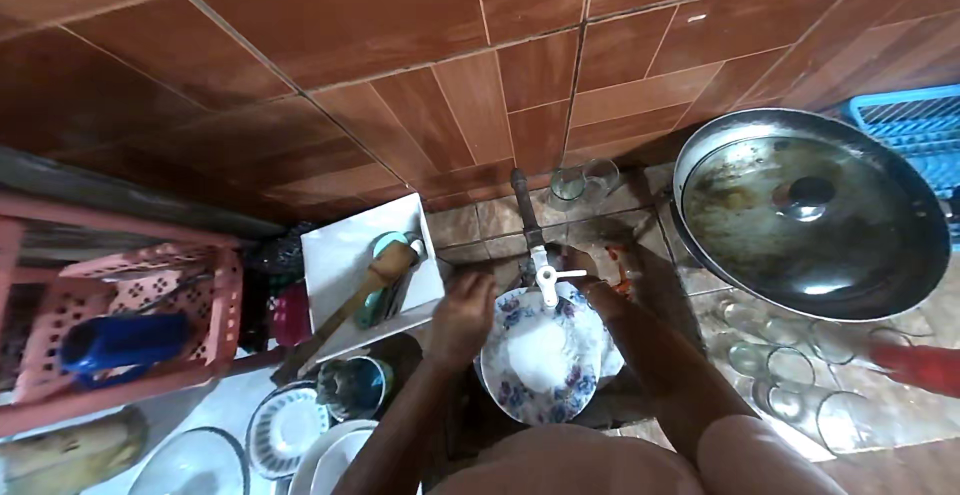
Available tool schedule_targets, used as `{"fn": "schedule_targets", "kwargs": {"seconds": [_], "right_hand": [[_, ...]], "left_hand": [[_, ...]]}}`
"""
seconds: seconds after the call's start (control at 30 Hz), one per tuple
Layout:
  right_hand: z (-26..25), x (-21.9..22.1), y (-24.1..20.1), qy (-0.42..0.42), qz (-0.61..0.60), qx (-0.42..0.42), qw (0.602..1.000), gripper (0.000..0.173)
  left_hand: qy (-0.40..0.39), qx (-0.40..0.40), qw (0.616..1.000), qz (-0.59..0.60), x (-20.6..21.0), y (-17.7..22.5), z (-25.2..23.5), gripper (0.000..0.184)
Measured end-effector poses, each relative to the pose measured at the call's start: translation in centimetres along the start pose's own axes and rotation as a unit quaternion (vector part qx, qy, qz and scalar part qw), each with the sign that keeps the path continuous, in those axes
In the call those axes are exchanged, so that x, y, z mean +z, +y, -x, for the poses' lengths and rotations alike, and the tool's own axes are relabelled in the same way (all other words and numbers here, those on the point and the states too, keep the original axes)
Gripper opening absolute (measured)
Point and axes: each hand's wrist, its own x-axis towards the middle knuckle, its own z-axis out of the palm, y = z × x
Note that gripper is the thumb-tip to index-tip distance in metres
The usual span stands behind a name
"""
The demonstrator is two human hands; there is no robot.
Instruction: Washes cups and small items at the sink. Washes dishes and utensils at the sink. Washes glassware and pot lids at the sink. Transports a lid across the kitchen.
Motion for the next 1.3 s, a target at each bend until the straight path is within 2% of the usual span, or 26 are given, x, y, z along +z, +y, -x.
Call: {"fn": "schedule_targets", "kwargs": {"seconds": [0.07,0.13,0.23,0.33,0.43,0.53,0.57,0.63,0.73,0.8,0.93,1.0,1.13,1.23,1.27,1.3], "right_hand": [[1.1,-0.7,-0.3,0.002,-0.002,0.008,1.000,0.039],[1.5,-0.9,-0.2,-0.016,0.004,0.011,1.000,0.043],[2.2,0.0,0.5,-0.046,0.005,-0.011,0.999,0.054],[3.5,1.4,1.4,-0.035,0.018,-0.034,0.999,0.063],[5.8,2.3,2.8,0.022,0.014,-0.094,0.995,0.062],[8.7,3.9,5.2,0.096,-0.005,-0.119,0.988,0.062],[10.1,4.1,6.0,0.086,-0.010,-0.098,0.991,0.065],[12.9,4.0,6.8,0.015,-0.015,-0.006,1.000,0.077],[15.8,3.9,7.3,-0.062,-0.015,0.082,0.995,0.079],[16.8,3.6,7.5,-0.065,-0.030,0.084,0.994,0.073],[19.0,1.5,6.9,0.030,-0.170,0.026,0.985,0.047],[20.7,-0.4,6.0,0.058,-0.192,-0.005,0.980,0.037],[24.5,-3.5,4.8,0.126,-0.188,-0.056,0.972,0.035],[26.8,-5.2,4.9,0.179,-0.164,-0.082,0.967,0.036],[27.3,-5.4,4.9,0.189,-0.184,-0.095,0.960,0.035],[27.5,-5.3,5.2,0.197,-0.219,-0.110,0.949,0.034]], "left_hand": [[-0.157,-0.024,0.987,0.004,2.8,1.4,-1.7,0.036],[-0.293,-0.091,0.952,-0.017,5.7,1.9,-4.2,0.040],[-0.354,-0.180,0.918,-0.018,9.1,0.9,-6.4,0.051],[-0.312,-0.211,0.920,0.106,9.9,-0.6,-6.2,0.050],[-0.273,-0.217,0.910,0.225,9.8,-1.4,-4.6,0.058],[-0.215,-0.134,0.944,0.210,11.4,-3.3,-2.1,0.056],[-0.191,-0.115,0.956,0.188,12.0,-3.7,-1.0,0.061],[-0.158,-0.116,0.969,0.153,12.2,-3.9,1.3,0.067],[-0.102,-0.135,0.976,0.141,12.3,-3.2,4.6,0.062],[-0.106,-0.127,0.979,0.119,12.7,-2.7,6.0,0.061],[-0.161,-0.110,0.978,0.071,13.2,-0.8,6.7,0.065],[-0.203,-0.104,0.972,0.056,12.8,0.4,6.4,0.066],[-0.234,-0.065,0.967,0.073,11.8,2.4,5.5,0.066],[-0.207,-0.075,0.956,0.192,10.9,3.7,4.3,0.059],[-0.195,-0.102,0.935,0.277,10.3,3.9,4.0,0.056],[-0.177,-0.138,0.898,0.378,10.0,3.8,4.0,0.054]]}}
